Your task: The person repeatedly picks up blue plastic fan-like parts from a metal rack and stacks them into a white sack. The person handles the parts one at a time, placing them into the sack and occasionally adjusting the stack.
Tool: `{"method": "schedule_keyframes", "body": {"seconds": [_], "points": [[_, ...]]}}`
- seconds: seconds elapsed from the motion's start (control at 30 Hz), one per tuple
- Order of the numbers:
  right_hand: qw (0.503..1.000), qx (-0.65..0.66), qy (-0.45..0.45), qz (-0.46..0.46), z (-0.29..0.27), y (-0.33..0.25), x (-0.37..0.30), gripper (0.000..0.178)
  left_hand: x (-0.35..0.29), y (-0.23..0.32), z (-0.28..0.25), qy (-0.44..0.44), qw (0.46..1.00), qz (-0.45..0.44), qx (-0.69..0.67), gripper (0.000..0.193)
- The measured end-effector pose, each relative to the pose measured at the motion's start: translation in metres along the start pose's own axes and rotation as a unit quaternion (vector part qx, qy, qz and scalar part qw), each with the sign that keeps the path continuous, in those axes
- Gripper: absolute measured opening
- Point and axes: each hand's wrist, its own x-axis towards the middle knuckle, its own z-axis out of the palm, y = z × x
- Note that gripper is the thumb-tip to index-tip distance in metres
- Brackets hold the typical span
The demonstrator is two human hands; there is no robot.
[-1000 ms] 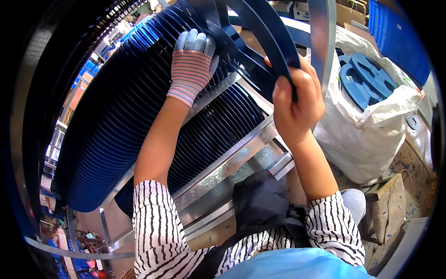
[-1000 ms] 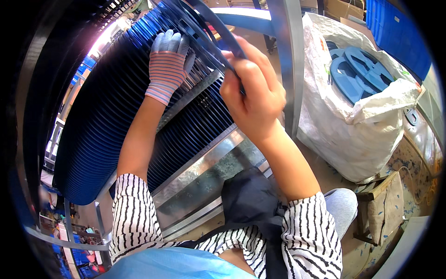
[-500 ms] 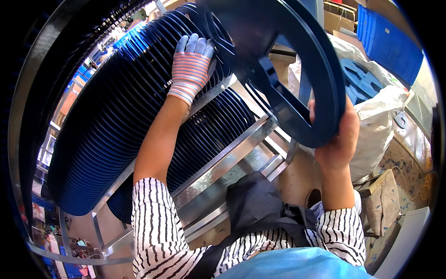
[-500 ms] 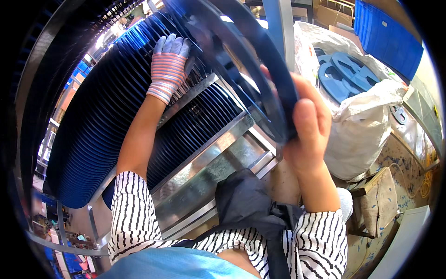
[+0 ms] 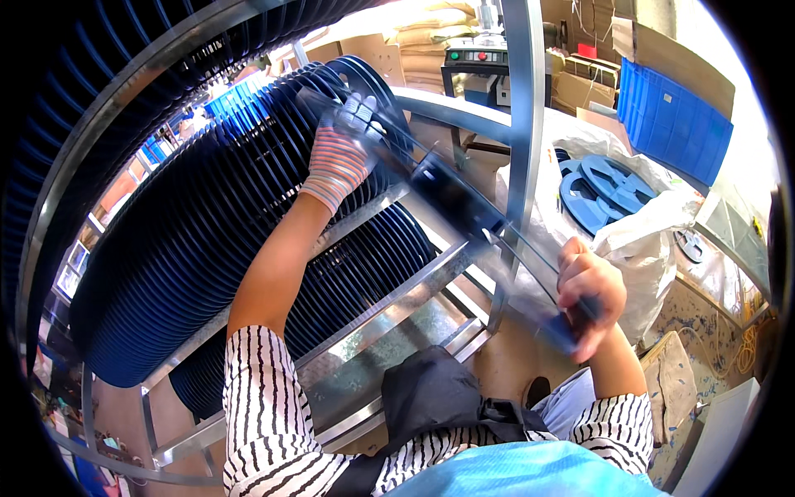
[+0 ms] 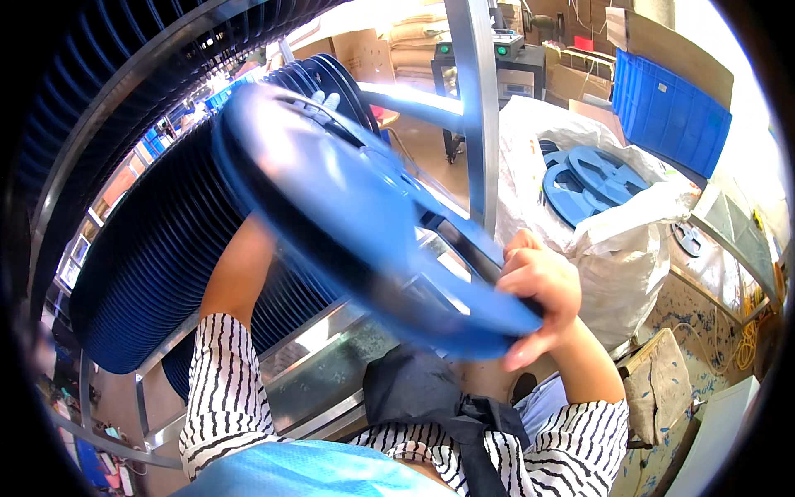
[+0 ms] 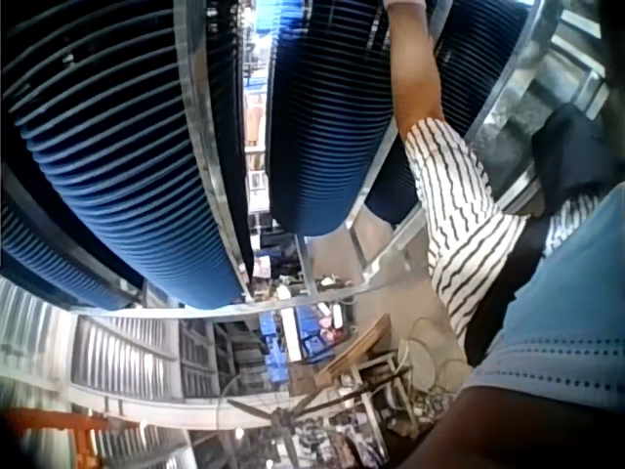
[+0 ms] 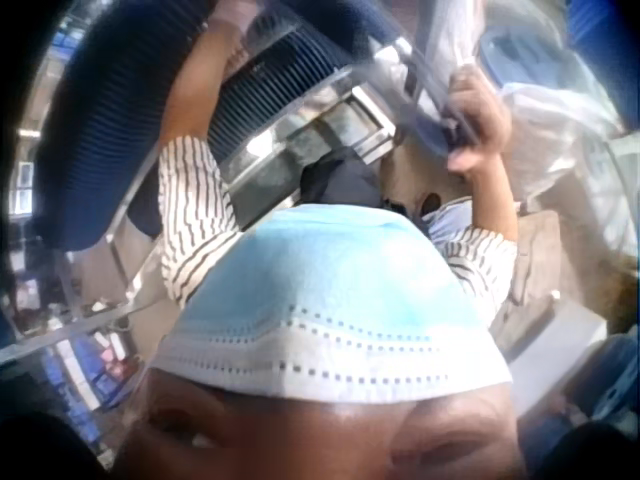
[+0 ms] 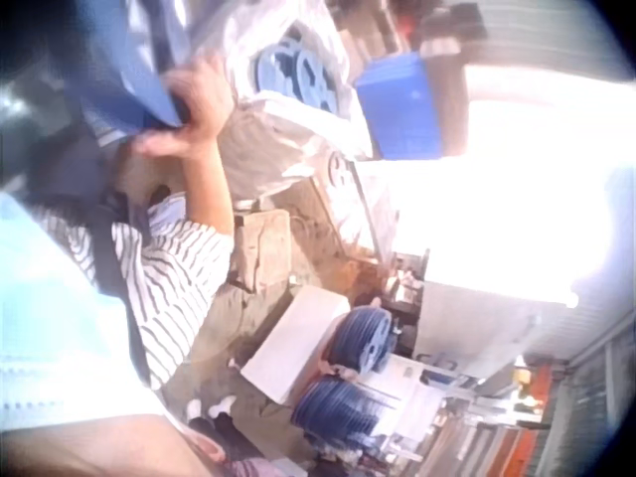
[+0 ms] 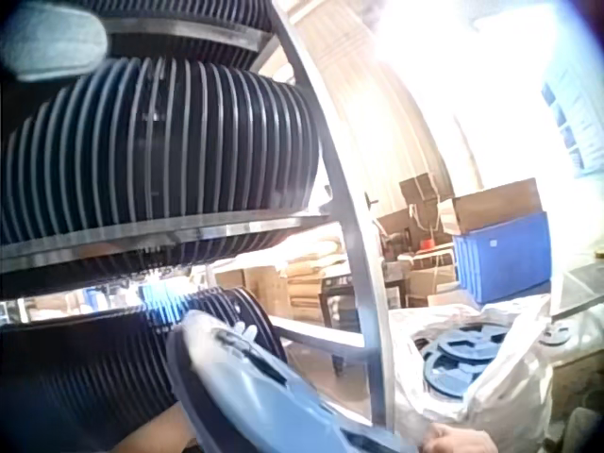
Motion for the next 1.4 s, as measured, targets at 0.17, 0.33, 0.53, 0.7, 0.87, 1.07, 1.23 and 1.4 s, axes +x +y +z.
{"method": "schedule_keyframes", "body": {"seconds": [0.17, 0.33, 0.53, 0.7, 0.87, 1.07, 1.23, 1.4], "points": [[0.966, -0.156, -0.179, -0.106, 0.018, -0.024, 0.039, 0.056, 0.000, -0.017, 0.000, -0.063, 0.995, 0.055, 0.060, 0.047], [0.879, -0.279, -0.299, -0.244, 0.033, -0.033, 0.040, 0.024, -0.014, -0.025, 0.009, 0.051, 0.994, 0.089, 0.029, 0.045], [0.771, -0.457, -0.382, -0.226, 0.006, -0.043, 0.051, 0.010, -0.010, -0.020, 0.003, -0.048, 0.995, 0.052, 0.066, 0.046], [0.707, -0.558, -0.399, -0.173, -0.001, -0.044, 0.059, 0.012, 0.007, -0.001, -0.025, -0.314, 0.949, -0.007, 0.025, 0.044], [0.678, -0.601, -0.400, -0.139, -0.001, -0.032, 0.060, 0.011, 0.002, -0.012, -0.026, -0.216, 0.975, -0.028, 0.047, 0.046], [0.674, -0.615, -0.399, -0.093, -0.006, -0.016, 0.066, 0.006, -0.007, -0.012, -0.007, -0.102, 0.990, 0.033, 0.095, 0.033], [0.644, -0.645, -0.393, -0.120, -0.011, -0.010, 0.074, 0.008, -0.013, -0.030, 0.030, -0.031, 0.992, 0.047, 0.111, 0.031], [0.622, -0.657, -0.414, -0.103, -0.006, -0.016, 0.082, 0.010, -0.016, -0.029, 0.020, -0.104, 0.990, 0.011, 0.098, 0.029]]}}
